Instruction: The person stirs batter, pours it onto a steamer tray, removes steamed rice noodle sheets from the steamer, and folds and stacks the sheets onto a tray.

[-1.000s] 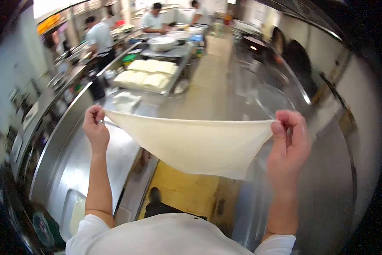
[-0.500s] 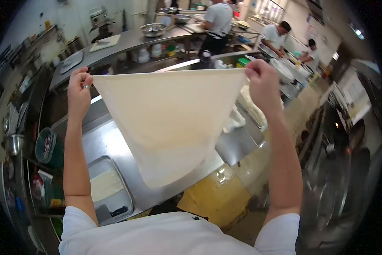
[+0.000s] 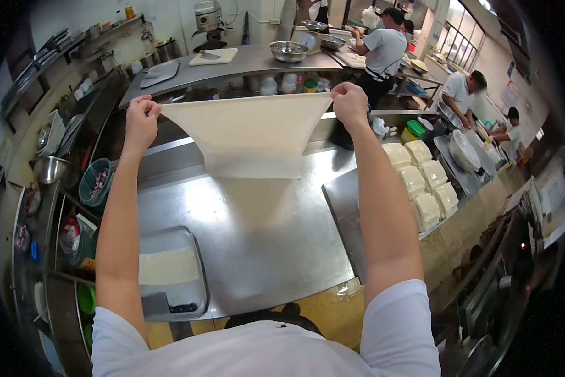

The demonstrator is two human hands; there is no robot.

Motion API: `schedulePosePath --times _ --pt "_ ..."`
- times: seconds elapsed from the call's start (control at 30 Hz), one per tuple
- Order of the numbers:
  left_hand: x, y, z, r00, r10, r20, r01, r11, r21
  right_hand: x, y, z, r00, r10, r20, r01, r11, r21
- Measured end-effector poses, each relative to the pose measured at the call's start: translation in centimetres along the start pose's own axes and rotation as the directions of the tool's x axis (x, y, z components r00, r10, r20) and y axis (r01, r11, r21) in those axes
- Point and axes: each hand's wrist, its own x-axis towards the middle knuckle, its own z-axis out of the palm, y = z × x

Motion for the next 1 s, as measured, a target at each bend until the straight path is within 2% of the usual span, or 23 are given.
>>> schedulePosePath --times 0.1,0.2,0.27,0.3,0.33,0.37,0.4,0.43,0.47,0.5,0.53,0.63,0.73,0.83,0.9,1.0 --pt "-2.6 1.7 -2.7 0.998 -0.018 0.063 0.019 1.000 -0.019 -1.9 1.9 -0.5 0.996 -0.088 0.013 0.087 0.994 0.064" --pt "-8.9 1.3 -4.4 0.992 0.052 0.114 -0.047 0.998 -0.047 -7.8 5.1 -1.8 0.991 -0.128 0.047 0.122 0.986 0.118" --pt "-15.2 1.6 -5.5 0.962 -0.051 0.269 0.084 0.990 -0.114 -13.8 7.5 -2.9 0.990 -0.100 0.095 0.086 0.986 0.139" --pt "-19.1 1.8 -5.7 0.946 -0.091 0.312 0.126 0.988 -0.092 -17.2 9.6 -3.6 0.982 -0.037 0.186 0.022 0.996 0.084" --pt "-23.2 2.0 -5.8 0.928 -0.132 0.350 0.166 0.984 -0.070 -21.1 11.5 -4.0 0.973 -0.043 0.227 0.031 0.998 0.060" --pt "-27.8 2.3 -5.8 0.878 -0.226 0.422 0.284 0.955 -0.080 -25.4 13.5 -4.4 0.958 0.039 0.285 -0.060 0.996 0.064" --pt "-32.2 2.5 -6.0 0.797 -0.302 0.524 0.352 0.936 0.003 -30.2 16.1 -4.4 0.958 0.037 0.283 -0.047 0.999 0.027" --pt "-36.1 3.2 -6.4 0.694 -0.397 0.600 0.441 0.894 0.082 -34.9 20.2 -4.5 0.900 -0.011 0.436 0.050 0.996 -0.078" --pt "-39.5 3.8 -6.6 0.623 -0.454 0.636 0.484 0.863 0.142 -39.0 21.4 -5.4 0.825 0.024 0.564 0.114 0.972 -0.208" --pt "-42.9 4.4 -6.8 0.546 -0.507 0.667 0.517 0.831 0.207 -42.6 21.8 -6.5 0.786 0.125 0.605 0.066 0.957 -0.283" --pt "-44.5 4.6 -6.6 0.524 -0.523 0.672 0.512 0.824 0.242 -44.6 21.6 -7.2 0.741 0.225 0.633 0.023 0.933 -0.359" --pt "-44.5 6.5 -5.2 0.513 -0.538 0.669 0.570 0.796 0.203 -45.1 19.3 -8.2 0.769 0.231 0.596 -0.062 0.955 -0.290" --pt "-42.8 5.9 -0.5 0.553 -0.475 0.684 0.560 0.820 0.117 -41.5 18.0 -5.8 0.830 0.110 0.547 0.009 0.978 -0.211" --pt "-39.6 5.1 5.8 0.594 -0.374 0.713 0.481 0.875 0.058 -36.8 16.8 -0.3 0.812 0.101 0.575 0.013 0.982 -0.191" --pt "-37.5 4.0 10.4 0.616 -0.302 0.728 0.428 0.904 0.012 -33.7 15.6 4.4 0.760 0.078 0.645 0.012 0.991 -0.135" --pt "-34.9 1.9 16.8 0.631 -0.214 0.746 0.288 0.957 0.031 -30.1 16.9 12.9 0.713 0.008 0.701 0.120 0.984 -0.134"
